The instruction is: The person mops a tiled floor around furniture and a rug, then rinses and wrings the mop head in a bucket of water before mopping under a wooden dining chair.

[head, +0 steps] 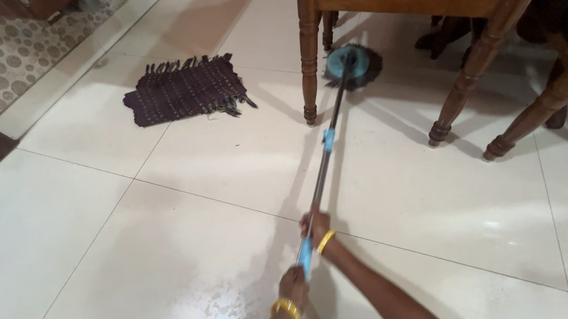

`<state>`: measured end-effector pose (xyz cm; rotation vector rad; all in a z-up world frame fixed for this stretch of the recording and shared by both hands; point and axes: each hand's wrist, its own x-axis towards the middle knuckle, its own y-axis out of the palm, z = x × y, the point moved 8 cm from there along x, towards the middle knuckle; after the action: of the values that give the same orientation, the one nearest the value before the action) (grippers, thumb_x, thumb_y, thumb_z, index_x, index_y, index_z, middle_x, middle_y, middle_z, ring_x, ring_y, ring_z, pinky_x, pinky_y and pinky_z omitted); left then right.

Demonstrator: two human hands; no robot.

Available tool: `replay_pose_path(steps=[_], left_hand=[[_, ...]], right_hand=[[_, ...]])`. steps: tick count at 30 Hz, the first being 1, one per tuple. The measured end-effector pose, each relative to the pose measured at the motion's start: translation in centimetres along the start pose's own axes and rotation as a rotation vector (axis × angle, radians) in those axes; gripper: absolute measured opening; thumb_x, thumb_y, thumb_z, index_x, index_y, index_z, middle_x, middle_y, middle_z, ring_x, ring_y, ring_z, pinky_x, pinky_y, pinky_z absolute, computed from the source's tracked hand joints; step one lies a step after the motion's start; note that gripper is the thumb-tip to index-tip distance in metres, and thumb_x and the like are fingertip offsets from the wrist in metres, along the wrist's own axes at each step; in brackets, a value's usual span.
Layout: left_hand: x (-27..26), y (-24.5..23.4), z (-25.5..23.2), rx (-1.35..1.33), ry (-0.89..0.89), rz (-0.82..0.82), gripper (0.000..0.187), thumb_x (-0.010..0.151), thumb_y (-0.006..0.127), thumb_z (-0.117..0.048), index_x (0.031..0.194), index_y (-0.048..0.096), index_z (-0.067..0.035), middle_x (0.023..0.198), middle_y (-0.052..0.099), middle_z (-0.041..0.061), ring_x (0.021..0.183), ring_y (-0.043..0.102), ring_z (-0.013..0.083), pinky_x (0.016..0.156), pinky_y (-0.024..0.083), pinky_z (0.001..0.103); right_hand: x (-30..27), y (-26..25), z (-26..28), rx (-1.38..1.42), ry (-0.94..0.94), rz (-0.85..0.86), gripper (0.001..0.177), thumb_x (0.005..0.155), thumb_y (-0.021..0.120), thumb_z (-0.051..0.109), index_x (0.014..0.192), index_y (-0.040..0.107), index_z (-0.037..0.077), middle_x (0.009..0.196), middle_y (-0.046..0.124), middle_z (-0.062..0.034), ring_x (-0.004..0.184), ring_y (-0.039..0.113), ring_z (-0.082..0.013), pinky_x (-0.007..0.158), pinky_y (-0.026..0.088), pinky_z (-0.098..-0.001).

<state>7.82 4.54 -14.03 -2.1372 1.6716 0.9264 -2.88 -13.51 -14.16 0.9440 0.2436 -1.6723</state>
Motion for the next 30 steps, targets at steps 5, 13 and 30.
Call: replay_pose_path(steps=[5, 13, 30], left_hand=[[-2.9, -5.0, 2.4, 0.871, 0.394, -0.181, 0.042, 0.102, 0.051, -0.047, 0.101, 0.072, -0.01, 0.077, 0.064, 0.018, 0.069, 0.062, 0.0368, 0.064, 0.048, 0.049], [2.2, -2.0, -0.4, 0.264, -0.035, -0.096, 0.051, 0.099, 0.06, -0.047, 0.097, 0.065, 0.003, 0.077, 0.066, 0.023, 0.076, 0.066, 0.0528, 0.07, 0.051, 0.058], [-3.0, -8.5, 2.5, 0.836, 0.166, -0.16, 0.046, 0.084, 0.069, -0.052, 0.093, 0.073, -0.007, 0.08, 0.075, 0.018, 0.079, 0.073, 0.0357, 0.076, 0.056, 0.046]], right_hand=[[-7.6, -2.0, -10.1, -0.036, 0.149, 0.003, 0.059, 0.098, 0.052, 0.061, 0.077, 0.054, 0.006, 0.054, 0.056, -0.012, 0.036, 0.048, -0.0188, 0.034, 0.036, -0.0333], [0.6, 2.3, -1.7, -0.053, 0.019, 0.138, 0.065, 0.099, 0.049, 0.061, 0.079, 0.057, 0.0, 0.057, 0.058, -0.0137, 0.039, 0.052, -0.0203, 0.038, 0.047, -0.037], [-8.4, -0.6, -12.2, 0.067, 0.149, 0.047, 0.008, 0.083, 0.063, 0.0, 0.076, 0.059, -0.001, 0.057, 0.059, -0.0146, 0.038, 0.051, -0.0188, 0.036, 0.042, -0.0345]])
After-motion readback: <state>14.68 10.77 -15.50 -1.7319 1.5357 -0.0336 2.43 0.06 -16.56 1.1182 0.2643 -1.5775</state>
